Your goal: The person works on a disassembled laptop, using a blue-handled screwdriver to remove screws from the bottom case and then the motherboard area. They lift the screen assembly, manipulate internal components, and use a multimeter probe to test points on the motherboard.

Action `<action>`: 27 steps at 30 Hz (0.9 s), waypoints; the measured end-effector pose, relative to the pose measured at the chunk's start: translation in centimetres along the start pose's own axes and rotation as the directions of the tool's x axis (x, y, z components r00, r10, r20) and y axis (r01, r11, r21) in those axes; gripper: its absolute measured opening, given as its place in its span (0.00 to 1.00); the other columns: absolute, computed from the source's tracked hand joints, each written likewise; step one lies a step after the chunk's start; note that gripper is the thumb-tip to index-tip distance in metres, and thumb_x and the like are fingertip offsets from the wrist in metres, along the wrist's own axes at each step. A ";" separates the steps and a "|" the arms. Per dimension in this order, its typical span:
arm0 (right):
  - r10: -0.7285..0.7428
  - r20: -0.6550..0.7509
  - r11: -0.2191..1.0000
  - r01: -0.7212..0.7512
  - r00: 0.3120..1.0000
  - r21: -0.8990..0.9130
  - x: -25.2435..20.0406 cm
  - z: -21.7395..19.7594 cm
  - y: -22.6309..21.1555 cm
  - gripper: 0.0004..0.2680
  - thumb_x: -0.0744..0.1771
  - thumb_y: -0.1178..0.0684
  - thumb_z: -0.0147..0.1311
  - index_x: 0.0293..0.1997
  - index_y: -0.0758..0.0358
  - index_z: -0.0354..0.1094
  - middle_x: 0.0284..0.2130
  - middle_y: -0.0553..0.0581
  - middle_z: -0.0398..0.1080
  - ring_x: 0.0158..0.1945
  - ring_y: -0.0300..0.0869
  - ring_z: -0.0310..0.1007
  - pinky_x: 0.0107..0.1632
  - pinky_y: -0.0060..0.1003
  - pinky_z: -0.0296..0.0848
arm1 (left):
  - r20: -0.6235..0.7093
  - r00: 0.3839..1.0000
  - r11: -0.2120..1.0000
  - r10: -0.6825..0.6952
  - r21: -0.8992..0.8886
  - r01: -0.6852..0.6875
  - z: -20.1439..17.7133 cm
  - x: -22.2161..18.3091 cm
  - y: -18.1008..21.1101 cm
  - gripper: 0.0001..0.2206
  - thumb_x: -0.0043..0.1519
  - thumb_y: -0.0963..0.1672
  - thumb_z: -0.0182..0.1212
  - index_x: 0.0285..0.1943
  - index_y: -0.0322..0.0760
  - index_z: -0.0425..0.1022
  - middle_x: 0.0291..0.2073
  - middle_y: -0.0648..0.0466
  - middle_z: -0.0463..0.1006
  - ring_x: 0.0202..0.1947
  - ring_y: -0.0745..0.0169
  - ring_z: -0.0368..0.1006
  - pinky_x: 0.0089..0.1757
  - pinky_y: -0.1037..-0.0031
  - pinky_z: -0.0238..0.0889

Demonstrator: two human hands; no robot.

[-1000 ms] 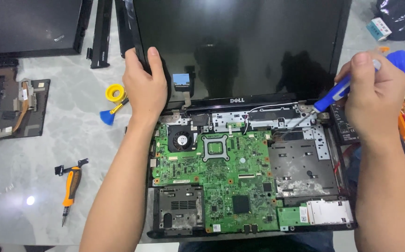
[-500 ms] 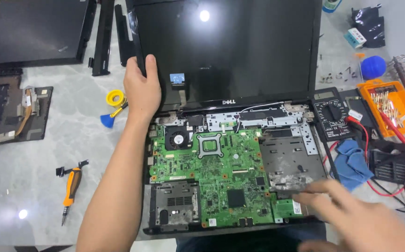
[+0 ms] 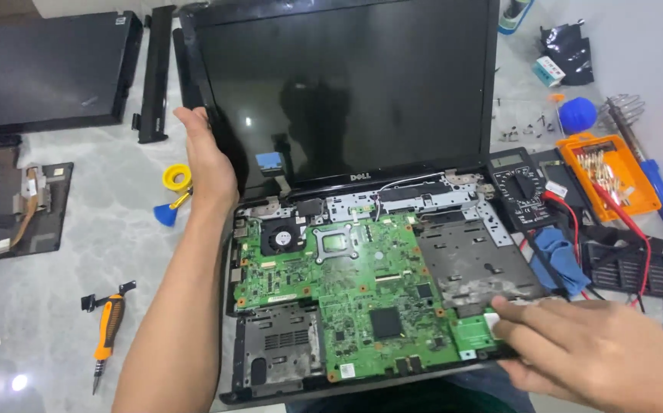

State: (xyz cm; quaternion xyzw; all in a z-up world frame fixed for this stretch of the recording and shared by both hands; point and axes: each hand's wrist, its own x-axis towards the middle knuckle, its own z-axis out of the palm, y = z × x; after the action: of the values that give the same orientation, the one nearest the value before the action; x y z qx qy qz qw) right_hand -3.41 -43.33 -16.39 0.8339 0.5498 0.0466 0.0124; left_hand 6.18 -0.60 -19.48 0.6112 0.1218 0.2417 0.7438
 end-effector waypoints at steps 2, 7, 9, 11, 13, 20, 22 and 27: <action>-0.032 -0.037 0.999 0.033 0.999 0.035 0.6 -0.9 0.9 0.12 0.63 0.38 0.52 0.42 0.50 0.67 0.41 0.48 0.73 0.31 0.35 0.77 0.22 0.36 0.76 | -0.016 0.999 0.999 -0.031 0.021 0.031 -0.8 0.7 -1.2 0.40 0.51 0.63 0.25 0.65 0.34 0.49 0.65 0.50 0.53 0.67 0.61 0.47 0.62 0.73 0.40; -0.041 -0.068 0.990 0.050 0.997 0.131 1.9 -3.6 2.7 0.11 0.63 0.39 0.53 0.41 0.51 0.68 0.38 0.47 0.75 0.29 0.33 0.79 0.26 0.33 0.81 | -0.054 0.997 0.988 -0.059 0.142 0.066 -1.0 0.4 -1.3 0.47 0.50 0.64 0.23 0.72 0.30 0.34 0.72 0.46 0.36 0.73 0.56 0.31 0.64 0.69 0.27; -0.064 -0.037 0.982 0.070 0.997 0.178 2.2 -4.6 3.8 0.13 0.63 0.36 0.52 0.43 0.49 0.68 0.36 0.47 0.77 0.41 0.32 0.81 0.29 0.34 0.83 | -0.063 0.996 0.976 -0.064 0.204 0.075 -1.1 0.2 -1.3 0.48 0.49 0.65 0.22 0.72 0.32 0.36 0.73 0.48 0.37 0.73 0.57 0.33 0.64 0.69 0.26; -0.026 -0.032 0.984 0.031 0.999 0.176 2.6 -5.0 5.1 0.13 0.60 0.35 0.55 0.42 0.43 0.69 0.35 0.40 0.79 0.34 0.29 0.82 0.23 0.32 0.82 | -0.060 0.995 0.984 -0.079 0.157 0.087 -1.3 0.4 -1.9 0.47 0.49 0.65 0.23 0.72 0.32 0.35 0.73 0.48 0.37 0.73 0.58 0.32 0.64 0.69 0.27; 0.010 -0.027 0.984 -0.006 1.000 0.176 3.2 -5.5 5.9 0.13 0.58 0.33 0.57 0.40 0.38 0.69 0.33 0.34 0.80 0.27 0.26 0.82 0.18 0.30 0.81 | -0.058 0.994 0.989 -0.093 0.111 0.099 -1.4 0.2 -1.8 0.47 0.49 0.64 0.24 0.72 0.32 0.35 0.73 0.49 0.36 0.73 0.60 0.32 0.65 0.70 0.27; 0.040 -0.034 0.968 -0.031 0.999 0.247 2.4 -4.3 5.0 0.10 0.58 0.34 0.59 0.33 0.40 0.72 0.29 0.36 0.79 0.34 0.30 0.83 0.24 0.26 0.83 | -0.043 0.987 0.911 0.155 0.393 -0.126 -1.0 -0.9 -1.1 0.21 0.63 0.55 0.32 0.52 0.37 0.47 0.49 0.52 0.48 0.51 0.61 0.45 0.51 0.71 0.42; 0.053 -0.063 0.981 -0.040 0.997 0.191 2.5 -4.0 4.8 0.13 0.57 0.34 0.56 0.39 0.42 0.71 0.38 0.38 0.78 0.35 0.32 0.80 0.29 0.32 0.79 | 0.024 0.953 0.871 0.303 0.398 -0.287 -1.2 -0.9 -0.8 0.14 0.67 0.51 0.38 0.33 0.42 0.53 0.28 0.60 0.50 0.31 0.70 0.50 0.37 0.72 0.49; 0.033 -0.090 0.963 -0.008 0.995 0.271 4.3 -6.1 6.6 0.14 0.58 0.38 0.57 0.42 0.48 0.72 0.29 0.41 0.79 0.27 0.35 0.81 0.30 0.27 0.77 | -0.065 0.993 0.905 0.100 0.420 -0.063 -1.6 -0.5 -1.8 0.34 0.62 0.57 0.30 0.70 0.29 0.47 0.70 0.42 0.49 0.70 0.50 0.45 0.64 0.68 0.37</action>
State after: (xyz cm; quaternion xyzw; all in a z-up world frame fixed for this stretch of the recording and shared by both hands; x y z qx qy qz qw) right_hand 3.73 -42.14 -9.53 0.8303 0.5424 0.0101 -0.1276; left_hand 5.36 0.25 -21.62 0.7497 0.1765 0.2667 0.5793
